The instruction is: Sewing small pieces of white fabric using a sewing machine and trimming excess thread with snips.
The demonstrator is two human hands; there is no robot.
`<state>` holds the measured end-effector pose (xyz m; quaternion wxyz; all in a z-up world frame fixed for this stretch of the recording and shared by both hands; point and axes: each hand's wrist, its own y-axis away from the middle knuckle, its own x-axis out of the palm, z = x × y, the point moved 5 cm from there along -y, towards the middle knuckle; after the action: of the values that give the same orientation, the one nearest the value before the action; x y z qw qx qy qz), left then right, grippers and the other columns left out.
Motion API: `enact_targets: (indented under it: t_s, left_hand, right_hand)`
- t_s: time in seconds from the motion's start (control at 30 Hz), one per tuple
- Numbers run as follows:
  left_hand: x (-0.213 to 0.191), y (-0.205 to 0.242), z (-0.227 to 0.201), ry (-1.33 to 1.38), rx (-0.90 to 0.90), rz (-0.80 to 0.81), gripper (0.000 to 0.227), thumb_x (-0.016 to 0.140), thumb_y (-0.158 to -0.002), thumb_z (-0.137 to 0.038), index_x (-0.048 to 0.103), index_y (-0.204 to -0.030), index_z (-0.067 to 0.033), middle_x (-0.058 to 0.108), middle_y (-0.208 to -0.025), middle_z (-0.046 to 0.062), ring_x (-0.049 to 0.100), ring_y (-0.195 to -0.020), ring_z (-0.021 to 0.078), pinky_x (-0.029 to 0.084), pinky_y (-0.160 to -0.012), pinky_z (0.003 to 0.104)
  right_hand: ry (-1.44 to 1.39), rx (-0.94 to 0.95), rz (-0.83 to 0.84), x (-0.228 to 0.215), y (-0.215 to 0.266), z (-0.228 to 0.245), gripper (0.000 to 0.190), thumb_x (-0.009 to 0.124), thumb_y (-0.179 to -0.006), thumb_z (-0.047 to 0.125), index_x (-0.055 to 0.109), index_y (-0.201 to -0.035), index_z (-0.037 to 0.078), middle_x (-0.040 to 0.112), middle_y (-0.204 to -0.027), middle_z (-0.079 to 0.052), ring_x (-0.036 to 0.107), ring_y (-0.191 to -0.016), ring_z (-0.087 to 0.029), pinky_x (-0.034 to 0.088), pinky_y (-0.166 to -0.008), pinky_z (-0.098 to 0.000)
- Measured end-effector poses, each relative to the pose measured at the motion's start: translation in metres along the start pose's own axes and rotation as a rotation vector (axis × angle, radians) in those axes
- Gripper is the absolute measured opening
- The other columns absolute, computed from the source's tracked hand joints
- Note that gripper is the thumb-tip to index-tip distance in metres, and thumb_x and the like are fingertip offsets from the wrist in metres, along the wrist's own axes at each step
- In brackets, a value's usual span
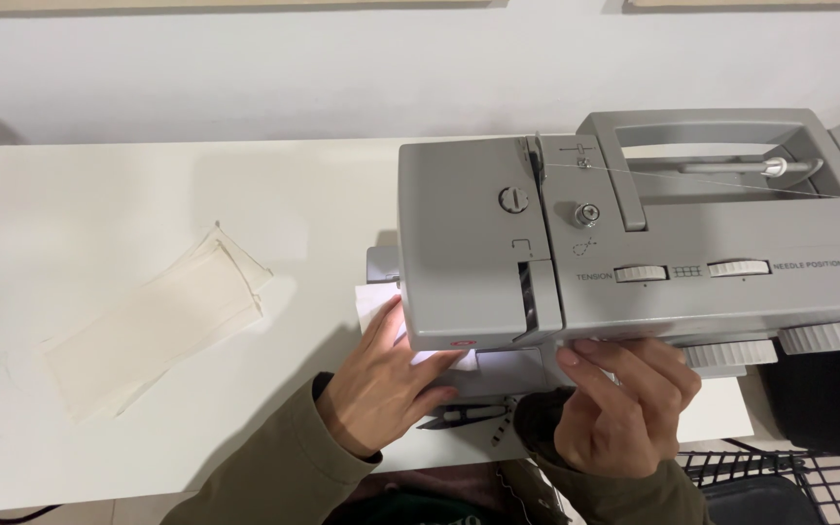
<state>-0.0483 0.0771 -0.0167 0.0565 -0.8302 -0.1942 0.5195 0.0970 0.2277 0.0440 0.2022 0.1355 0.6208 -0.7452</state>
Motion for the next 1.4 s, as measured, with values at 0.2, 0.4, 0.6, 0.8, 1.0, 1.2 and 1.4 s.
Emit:
enact_targets:
  t_s: [0.2,0.4,0.6,0.8,1.0,1.2,1.4]
  left_hand:
    - [-0.005,-0.001,-0.001,0.019,0.02,-0.014,0.059,0.079,-0.083,-0.033,0.064,-0.135,-0.0091,0.046,-0.147,0.02,0.032,-0.143,0.0483,0.025,-0.12,0.059]
    - [-0.003,-0.006,0.004,0.048,-0.023,0.035,0.064,0.082,-0.078,-0.033,0.064,-0.135,-0.0085,0.05,-0.145,0.021,0.033,-0.141,0.0484,0.024,-0.117,0.061]
    - [-0.005,-0.005,0.001,0.015,-0.002,0.015,0.059,0.081,-0.081,-0.034,0.065,-0.133,-0.01,0.049,-0.145,0.018,0.034,-0.141,0.0473,0.024,-0.119,0.06]
    - [-0.006,0.002,-0.002,0.025,0.028,-0.048,0.057,0.079,-0.083,-0.036,0.065,-0.132,-0.0104,0.047,-0.144,0.02,0.034,-0.142,0.0472,0.024,-0.121,0.058]
    - [-0.004,0.004,-0.002,0.013,0.036,-0.059,0.056,0.079,-0.084,-0.035,0.065,-0.132,-0.0117,0.05,-0.141,0.021,0.034,-0.141,0.0483,0.025,-0.12,0.059]
    - [-0.008,0.0,-0.001,0.059,0.0,-0.013,0.054,0.08,-0.081,-0.03,0.066,-0.129,-0.0118,0.052,-0.142,0.021,0.036,-0.14,0.0467,0.025,-0.119,0.058]
    - [-0.021,-0.005,-0.005,0.091,0.012,-0.041,0.061,0.079,-0.082,-0.027,0.064,-0.138,-0.0086,0.053,-0.142,0.02,0.038,-0.139,0.0465,0.027,-0.119,0.058]
  right_hand:
    - [0.0,0.001,-0.006,0.001,-0.001,0.001,0.046,0.051,-0.075,-0.017,0.074,-0.105,0.008,0.064,-0.112,-0.005,0.053,-0.112,-0.027,0.049,-0.091,-0.0387]
    - [-0.019,-0.026,-0.018,0.006,0.003,-0.003,0.028,0.063,-0.087,-0.014,0.075,-0.102,0.007,0.065,-0.11,-0.003,0.054,-0.109,-0.025,0.048,-0.089,-0.0383]
    - [0.001,-0.079,-0.006,0.005,-0.002,0.001,0.016,0.069,-0.089,-0.006,0.078,-0.092,0.008,0.07,-0.105,-0.002,0.054,-0.103,-0.025,0.045,-0.086,-0.0401]
    - [-0.023,-0.031,-0.06,0.006,-0.001,0.001,0.01,0.074,-0.087,-0.001,0.077,-0.09,0.009,0.07,-0.104,-0.001,0.055,-0.104,-0.024,0.043,-0.088,-0.0397]
    - [-0.017,-0.028,-0.023,0.002,-0.003,0.004,0.015,0.071,-0.088,-0.006,0.078,-0.092,0.008,0.07,-0.107,-0.002,0.055,-0.105,-0.025,0.044,-0.088,-0.0399]
    - [-0.053,-0.104,-0.097,-0.004,0.011,-0.005,0.019,0.066,-0.093,-0.008,0.078,-0.098,0.005,0.068,-0.109,-0.003,0.054,-0.104,-0.025,0.049,-0.087,-0.0354]
    - [-0.155,-0.198,0.266,0.023,0.014,0.014,0.033,0.064,-0.074,-0.003,0.078,-0.102,0.007,0.071,-0.103,-0.003,0.062,-0.093,-0.025,0.047,-0.078,-0.039]
